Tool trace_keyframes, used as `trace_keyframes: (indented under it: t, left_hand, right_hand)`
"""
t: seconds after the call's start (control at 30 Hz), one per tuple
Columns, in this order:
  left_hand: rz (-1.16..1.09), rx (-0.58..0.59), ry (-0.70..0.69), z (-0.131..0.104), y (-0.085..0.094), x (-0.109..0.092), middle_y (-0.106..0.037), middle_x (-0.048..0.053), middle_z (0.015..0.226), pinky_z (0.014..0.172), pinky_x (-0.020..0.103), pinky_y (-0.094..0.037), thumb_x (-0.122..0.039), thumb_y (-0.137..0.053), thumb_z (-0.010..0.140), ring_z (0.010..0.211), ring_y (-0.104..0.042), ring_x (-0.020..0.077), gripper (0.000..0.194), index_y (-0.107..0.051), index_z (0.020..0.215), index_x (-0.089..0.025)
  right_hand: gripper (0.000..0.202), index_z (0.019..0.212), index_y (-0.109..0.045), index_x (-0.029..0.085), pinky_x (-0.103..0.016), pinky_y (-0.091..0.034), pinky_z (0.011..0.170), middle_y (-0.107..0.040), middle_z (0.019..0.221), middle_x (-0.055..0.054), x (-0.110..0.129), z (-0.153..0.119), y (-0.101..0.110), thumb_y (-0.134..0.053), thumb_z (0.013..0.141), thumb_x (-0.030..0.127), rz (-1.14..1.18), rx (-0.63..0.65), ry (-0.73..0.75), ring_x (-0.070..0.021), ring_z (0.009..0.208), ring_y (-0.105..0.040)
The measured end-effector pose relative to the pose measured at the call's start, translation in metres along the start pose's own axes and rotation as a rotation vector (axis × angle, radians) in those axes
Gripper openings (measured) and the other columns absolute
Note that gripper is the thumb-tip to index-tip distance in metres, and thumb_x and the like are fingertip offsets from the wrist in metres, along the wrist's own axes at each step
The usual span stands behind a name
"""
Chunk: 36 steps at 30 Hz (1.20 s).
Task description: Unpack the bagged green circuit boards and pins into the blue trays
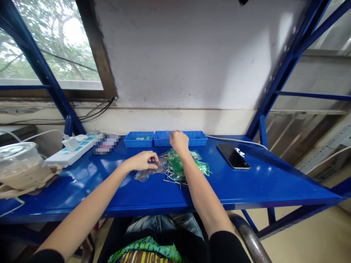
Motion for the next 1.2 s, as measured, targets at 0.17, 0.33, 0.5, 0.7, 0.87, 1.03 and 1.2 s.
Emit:
trace_keyframes:
  t: [0.17, 0.33, 0.5, 0.7, 0.87, 1.03, 1.2]
  left_hand:
    - [-0.045, -0.076, 0.041, 0.005, 0.004, 0.002, -0.06, 0.0, 0.069, 0.058, 0.023, -0.037, -0.024, -0.057, 0.072, 0.061, -0.052, 0.0131, 0.006, -0.059, 0.071, -0.018]
    - [-0.035, -0.603, -0.005, -0.002, 0.034, -0.004, -0.056, 0.001, 0.077, 0.061, 0.024, -0.037, -0.024, -0.053, 0.079, 0.06, -0.045, 0.011, 0.006, -0.056, 0.08, -0.019]
    - [-0.052, -0.728, -0.069, -0.009, 0.037, -0.015, -0.052, 0.0, 0.075, 0.06, 0.024, -0.037, -0.028, -0.052, 0.083, 0.06, -0.044, 0.011, 0.011, -0.058, 0.081, -0.019]
    - [-0.038, -0.647, -0.104, -0.006, 0.031, -0.017, -0.053, 0.0, 0.075, 0.064, 0.025, -0.038, -0.021, -0.052, 0.081, 0.062, -0.045, 0.0112, 0.009, -0.061, 0.082, -0.02]
    - [-0.422, -0.522, 0.043, 0.001, 0.027, -0.002, -0.06, 0.003, 0.073, 0.057, 0.025, -0.037, -0.042, -0.051, 0.081, 0.058, -0.048, 0.0114, 0.029, -0.064, 0.082, -0.015]
    - [-0.863, -0.531, 0.22, 0.003, 0.024, 0.015, -0.057, 0.002, 0.066, 0.045, 0.02, -0.03, -0.054, -0.052, 0.077, 0.049, -0.045, 0.0079, 0.043, -0.061, 0.08, -0.013]
    - [-0.533, -0.75, 0.065, 0.0, 0.031, 0.011, -0.057, 0.0, 0.068, 0.053, 0.021, -0.038, -0.033, -0.058, 0.078, 0.056, -0.049, 0.0094, 0.018, -0.06, 0.08, -0.016]
  right_hand:
    - [0.028, 0.084, -0.067, 0.022, -0.028, -0.037, 0.062, -0.067, 0.078, -0.008, 0.0, -0.016, -0.017, -0.047, 0.086, 0.042, 0.081, 0.167, -0.082, -0.0216, 0.074, -0.061]
    - [0.062, 0.058, -0.063, 0.016, -0.025, -0.033, 0.047, -0.054, 0.044, -0.005, 0.01, -0.032, -0.024, -0.036, 0.081, 0.067, 0.569, 0.664, -0.333, -0.0135, 0.043, -0.048]
    - [0.045, 0.067, -0.06, 0.015, -0.02, -0.017, 0.037, -0.053, 0.047, -0.001, 0.023, -0.038, -0.023, -0.045, 0.083, 0.055, 1.11, 0.83, -0.59, -0.0075, 0.037, -0.038]
    - [0.015, 0.073, -0.054, 0.016, -0.019, -0.022, 0.039, -0.054, 0.058, 0.001, 0.024, -0.033, -0.016, -0.064, 0.069, 0.027, 1.282, 0.603, -0.516, -0.0071, 0.045, -0.043]
    - [0.01, 0.076, -0.056, 0.017, -0.023, -0.039, 0.057, -0.056, 0.073, -0.001, 0.031, -0.029, -0.002, -0.059, 0.071, 0.025, 0.964, 0.242, -0.056, -0.0117, 0.065, -0.051]
    - [0.013, 0.083, -0.063, 0.019, -0.029, -0.042, 0.077, -0.052, 0.09, -0.005, 0.05, -0.04, 0.004, -0.053, 0.075, 0.017, 0.609, 0.097, 0.344, -0.017, 0.088, -0.051]
    - [0.016, 0.082, -0.065, 0.018, -0.031, -0.041, 0.078, -0.054, 0.088, -0.005, 0.044, -0.039, -0.008, -0.059, 0.073, 0.03, 0.673, 0.254, 0.063, -0.0167, 0.082, -0.051]
Point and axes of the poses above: each hand's wrist, its own z-axis towards the middle knuckle, its own y-axis out of the back of the hand, x = y × z, the point moved 4 cm from there along z, towards the middle knuckle
